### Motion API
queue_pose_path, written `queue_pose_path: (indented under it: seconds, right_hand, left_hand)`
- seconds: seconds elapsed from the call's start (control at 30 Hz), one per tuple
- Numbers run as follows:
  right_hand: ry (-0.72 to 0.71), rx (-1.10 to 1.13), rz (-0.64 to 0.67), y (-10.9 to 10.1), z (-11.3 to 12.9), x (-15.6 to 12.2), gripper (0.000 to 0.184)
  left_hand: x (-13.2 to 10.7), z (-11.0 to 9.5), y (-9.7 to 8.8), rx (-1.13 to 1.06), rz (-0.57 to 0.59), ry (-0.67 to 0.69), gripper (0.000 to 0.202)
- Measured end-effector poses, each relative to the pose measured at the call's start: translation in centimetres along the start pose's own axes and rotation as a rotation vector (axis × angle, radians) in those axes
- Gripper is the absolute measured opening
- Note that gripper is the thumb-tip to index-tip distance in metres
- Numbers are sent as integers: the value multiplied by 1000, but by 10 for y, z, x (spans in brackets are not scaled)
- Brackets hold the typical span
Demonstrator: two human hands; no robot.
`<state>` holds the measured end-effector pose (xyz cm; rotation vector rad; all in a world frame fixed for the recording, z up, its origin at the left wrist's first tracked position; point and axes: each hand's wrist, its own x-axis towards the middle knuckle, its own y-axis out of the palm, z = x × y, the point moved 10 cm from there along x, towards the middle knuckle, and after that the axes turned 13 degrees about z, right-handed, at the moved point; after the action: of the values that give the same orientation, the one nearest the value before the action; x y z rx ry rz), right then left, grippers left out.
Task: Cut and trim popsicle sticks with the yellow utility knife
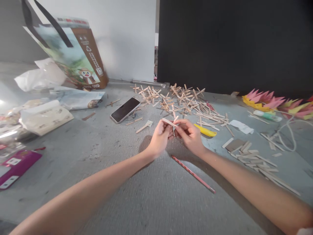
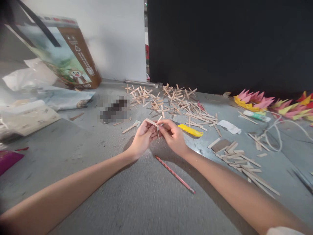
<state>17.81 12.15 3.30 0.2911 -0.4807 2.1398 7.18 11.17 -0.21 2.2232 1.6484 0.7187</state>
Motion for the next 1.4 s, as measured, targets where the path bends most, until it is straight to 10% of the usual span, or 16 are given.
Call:
queue_pose_path:
  seconds: [0.33, 0.73, 1.4]
  right_hand:
    - [7, 82, 14, 0, -4, 2, 17]
    - [-414, -431, -51, 6, 45, -15, 30]
    - [-662, -710, -28, 9, 57, -36, 48]
  left_hand:
    - [-5, -10, 2, 95, 16, 88, 20]
    - [-22, -41, 15, 734, 98, 344, 21]
    - [-26, -51, 37, 451, 151, 385, 14]
